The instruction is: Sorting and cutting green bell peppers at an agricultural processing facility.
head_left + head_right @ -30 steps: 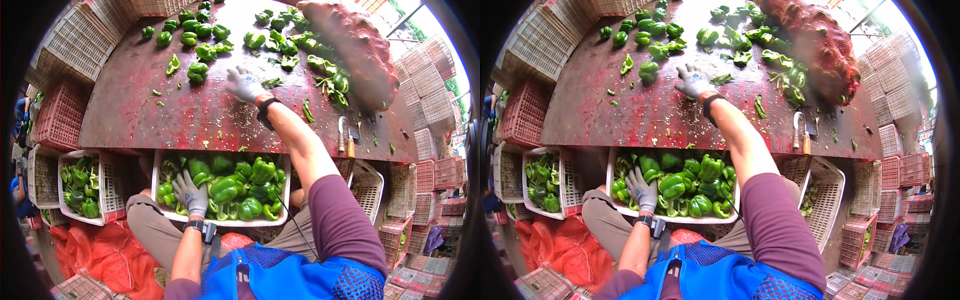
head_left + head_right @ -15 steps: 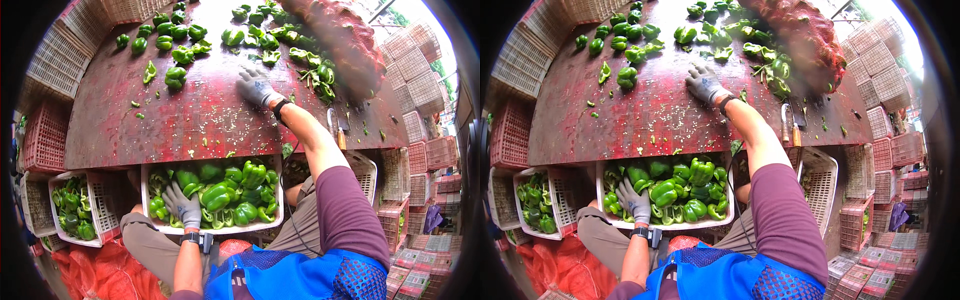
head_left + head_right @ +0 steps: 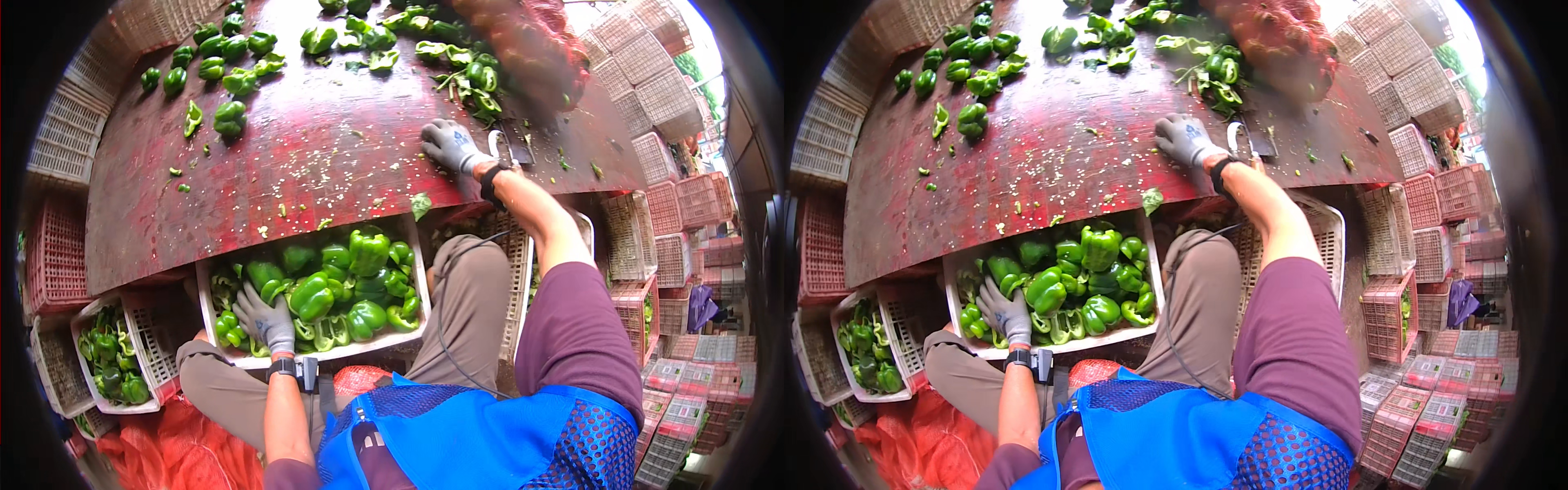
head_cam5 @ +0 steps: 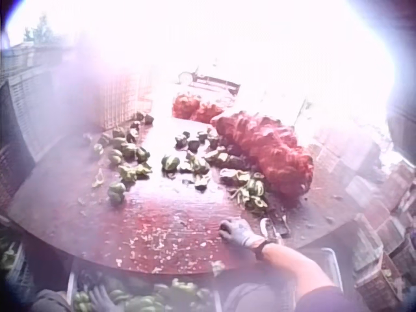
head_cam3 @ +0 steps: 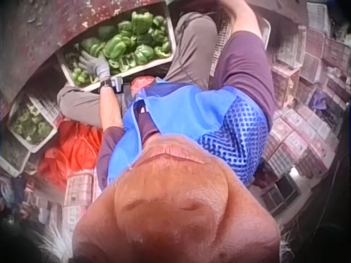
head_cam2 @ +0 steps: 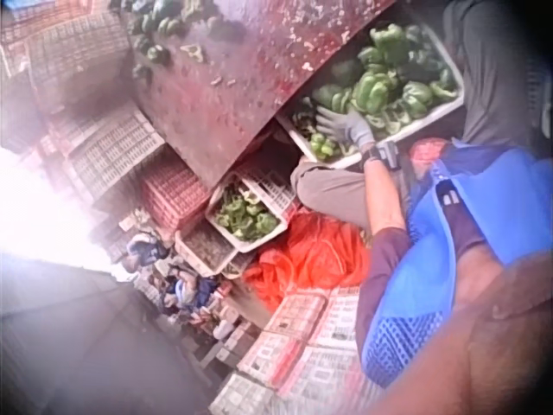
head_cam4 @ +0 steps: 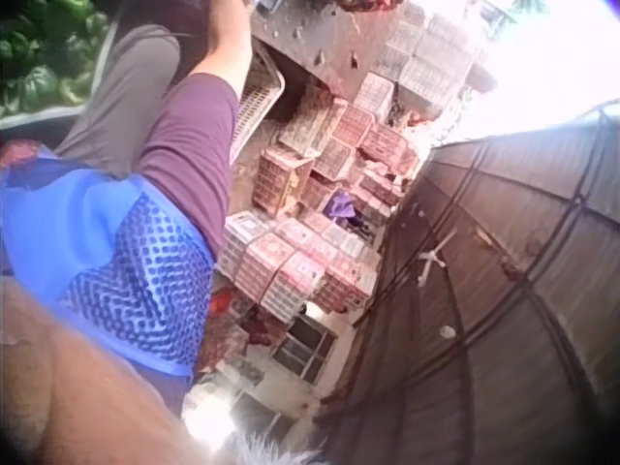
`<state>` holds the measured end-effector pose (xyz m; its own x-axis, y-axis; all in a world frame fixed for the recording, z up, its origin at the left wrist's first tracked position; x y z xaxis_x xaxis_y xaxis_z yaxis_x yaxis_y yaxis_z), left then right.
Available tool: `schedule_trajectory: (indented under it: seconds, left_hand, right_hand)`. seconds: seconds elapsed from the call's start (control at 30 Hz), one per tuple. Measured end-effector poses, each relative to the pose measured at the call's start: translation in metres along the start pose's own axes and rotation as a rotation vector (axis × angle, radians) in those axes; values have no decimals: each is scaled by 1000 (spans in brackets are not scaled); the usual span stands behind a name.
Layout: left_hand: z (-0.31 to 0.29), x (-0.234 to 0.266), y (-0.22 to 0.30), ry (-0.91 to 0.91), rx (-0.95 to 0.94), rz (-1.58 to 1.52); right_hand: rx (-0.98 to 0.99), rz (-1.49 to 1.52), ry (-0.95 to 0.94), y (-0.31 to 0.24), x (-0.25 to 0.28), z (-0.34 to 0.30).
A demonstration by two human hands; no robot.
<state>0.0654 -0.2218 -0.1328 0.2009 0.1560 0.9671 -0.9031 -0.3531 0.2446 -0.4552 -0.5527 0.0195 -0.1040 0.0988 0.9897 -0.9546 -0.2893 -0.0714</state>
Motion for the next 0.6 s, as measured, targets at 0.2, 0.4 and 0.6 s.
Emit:
schedule_trajectory:
  seconds: [0.2, 0.4, 0.6]
  left_hand:
    - [-25, 20, -5, -16, 46, 30]
    - [-42, 30, 3, -13, 40, 27]
    - [-40, 28, 20, -13, 18, 21]
  right_hand:
    - [85, 66, 125, -10, 36, -176]
    - [-74, -285, -348, 67, 43, -379]
    - [-219, -147, 46, 135, 146, -283]
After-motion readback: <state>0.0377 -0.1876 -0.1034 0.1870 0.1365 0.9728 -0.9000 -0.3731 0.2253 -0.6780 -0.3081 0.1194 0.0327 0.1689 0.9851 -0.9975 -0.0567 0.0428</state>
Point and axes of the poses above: each hand's wrist, its own z-axis towards the middle knuckle, its own x-axis out of the back of the hand, y = z × x, the point moved 9 cm from there along z, towards the middle knuckle, and after that the axes turned 11 degrees about -x, right-handed, at the moved point
